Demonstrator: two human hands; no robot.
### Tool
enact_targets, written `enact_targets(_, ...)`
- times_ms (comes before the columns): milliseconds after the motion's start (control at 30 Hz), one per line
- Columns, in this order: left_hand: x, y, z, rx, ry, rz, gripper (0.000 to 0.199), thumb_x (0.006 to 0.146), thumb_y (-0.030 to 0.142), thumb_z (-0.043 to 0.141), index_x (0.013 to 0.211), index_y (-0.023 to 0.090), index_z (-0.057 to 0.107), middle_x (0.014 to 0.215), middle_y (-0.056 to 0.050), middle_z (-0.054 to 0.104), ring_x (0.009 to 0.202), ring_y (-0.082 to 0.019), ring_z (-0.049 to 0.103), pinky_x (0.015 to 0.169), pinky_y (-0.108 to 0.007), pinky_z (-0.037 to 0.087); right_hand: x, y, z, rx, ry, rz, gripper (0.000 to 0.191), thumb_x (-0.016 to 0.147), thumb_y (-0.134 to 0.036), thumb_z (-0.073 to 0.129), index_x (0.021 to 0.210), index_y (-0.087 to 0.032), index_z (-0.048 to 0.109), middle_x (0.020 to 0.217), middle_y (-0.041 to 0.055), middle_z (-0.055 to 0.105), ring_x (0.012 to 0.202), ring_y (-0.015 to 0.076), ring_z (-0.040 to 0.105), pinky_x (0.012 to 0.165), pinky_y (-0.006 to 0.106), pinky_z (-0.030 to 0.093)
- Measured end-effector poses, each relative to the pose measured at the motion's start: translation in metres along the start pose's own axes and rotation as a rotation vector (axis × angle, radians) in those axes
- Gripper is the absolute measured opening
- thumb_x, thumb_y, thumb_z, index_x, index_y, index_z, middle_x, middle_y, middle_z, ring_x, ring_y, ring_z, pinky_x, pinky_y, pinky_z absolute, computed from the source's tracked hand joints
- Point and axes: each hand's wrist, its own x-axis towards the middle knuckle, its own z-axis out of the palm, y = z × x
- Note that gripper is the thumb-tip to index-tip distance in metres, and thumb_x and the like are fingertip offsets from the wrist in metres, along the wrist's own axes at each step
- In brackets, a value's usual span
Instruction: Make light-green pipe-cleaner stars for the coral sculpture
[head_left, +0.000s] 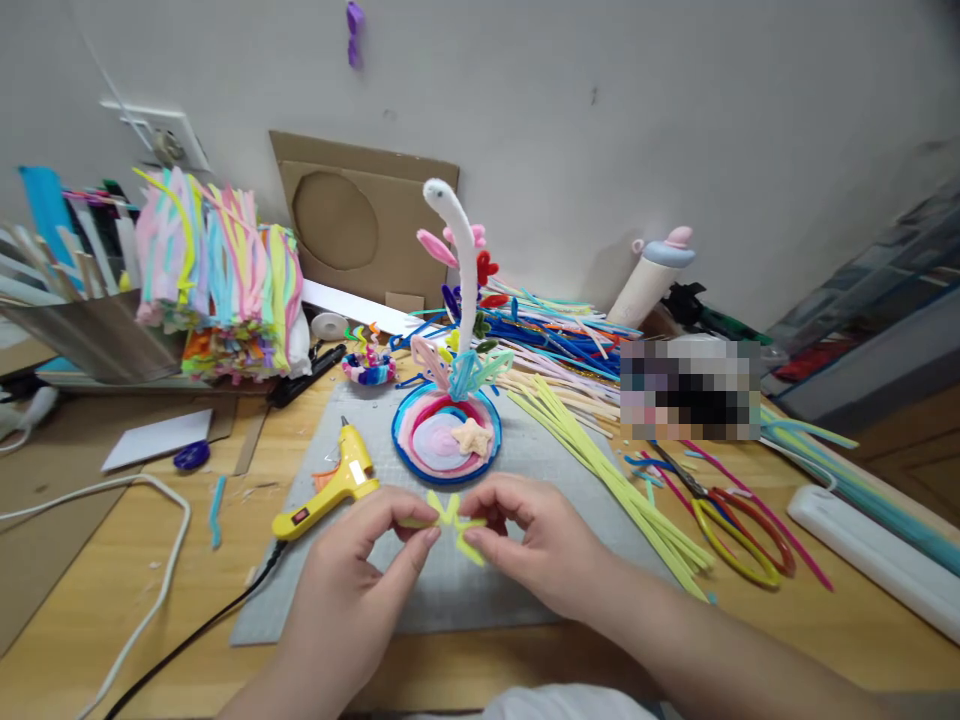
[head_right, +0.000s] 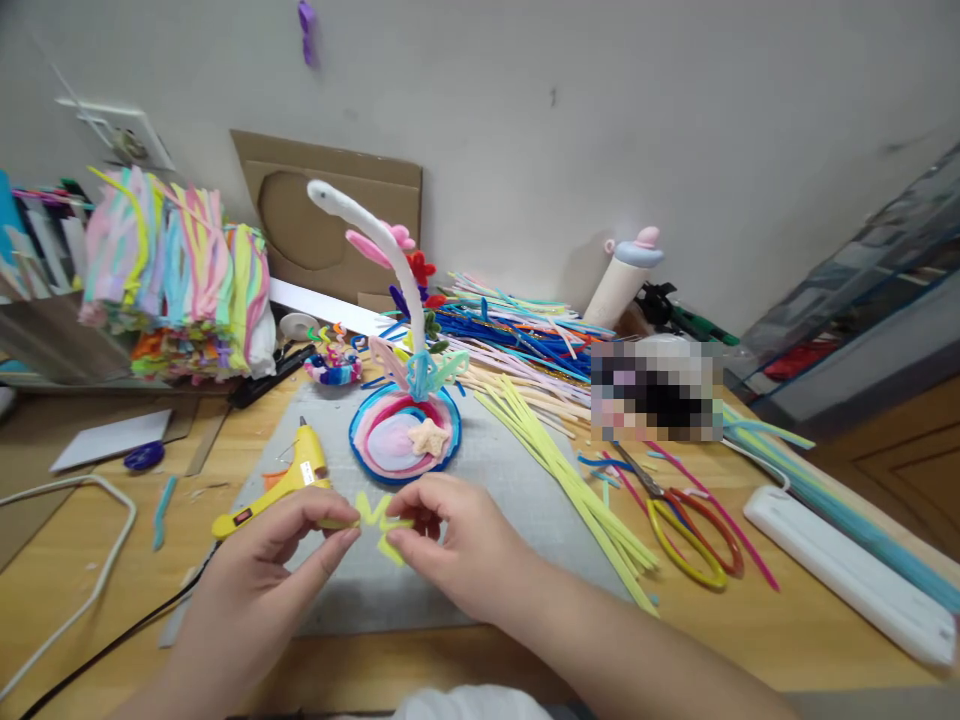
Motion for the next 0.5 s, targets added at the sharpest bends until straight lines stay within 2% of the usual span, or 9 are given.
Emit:
enact_targets(133, -0.008, -0.005, -0.001, -0.004, 0.003, -0.001, 0.005, 0.083, 0.022, 0.057, 0.08, 0.021, 0.061, 0.079, 0.0, 0.065, 0.076, -0.014, 0.061, 0.07, -0.024, 0.047, -0.004, 0.007, 0.004, -0.09, -0.032, -0.098, 0.007, 0.081, -0.016, 0.06, 0.087, -0.016, 0.063, 0.08, 0.0025, 0.061, 0.071, 0.0121, 0.055, 0.064, 0.023, 0.043)
enact_targets(300, -0.013, -0.009, 0.003, -0.048, -0.009, -0.07, 0.005, 0.083, 0.024, 0.057, 0.083, 0.021, 0.061, 0.081, 0.0, 0.065, 0.078, -0.014, 0.061, 0.072, -0.024, 0.048, -0.01, 0.015, 0.003, -0.11, -0.122, -0.255, 0.011, 0.087, -0.017, 0.055, 0.094, -0.016, 0.064, 0.084, 0.0042, 0.061, 0.078, 0.0131, 0.055, 0.069, 0.024, 0.042)
enact_targets(400, -0.013, -0.008, 0.005, -0.08, -0.027, -0.091, 0.005, 0.082, 0.024, 0.058, 0.082, 0.02, 0.062, 0.08, -0.001, 0.065, 0.077, -0.015, 0.061, 0.072, -0.025, 0.048, -0.01, 0.019, 0.005, -0.027, -0.095, -0.224, 0.012, 0.086, -0.016, 0.055, 0.091, -0.017, 0.065, 0.082, 0.0039, 0.061, 0.077, 0.0133, 0.055, 0.069, 0.025, 0.042)
enact_targets(500, -0.013, -0.005, 0.007, -0.1, -0.03, -0.09, 0.006, 0.082, 0.024, 0.058, 0.08, 0.02, 0.062, 0.079, -0.001, 0.065, 0.077, -0.015, 0.061, 0.072, -0.025, 0.049, -0.009, 0.023, 0.01, 0.161, -0.054, -0.096, 0.008, 0.084, -0.02, 0.059, 0.083, -0.017, 0.066, 0.079, 0.0031, 0.061, 0.075, 0.0135, 0.054, 0.068, 0.026, 0.042)
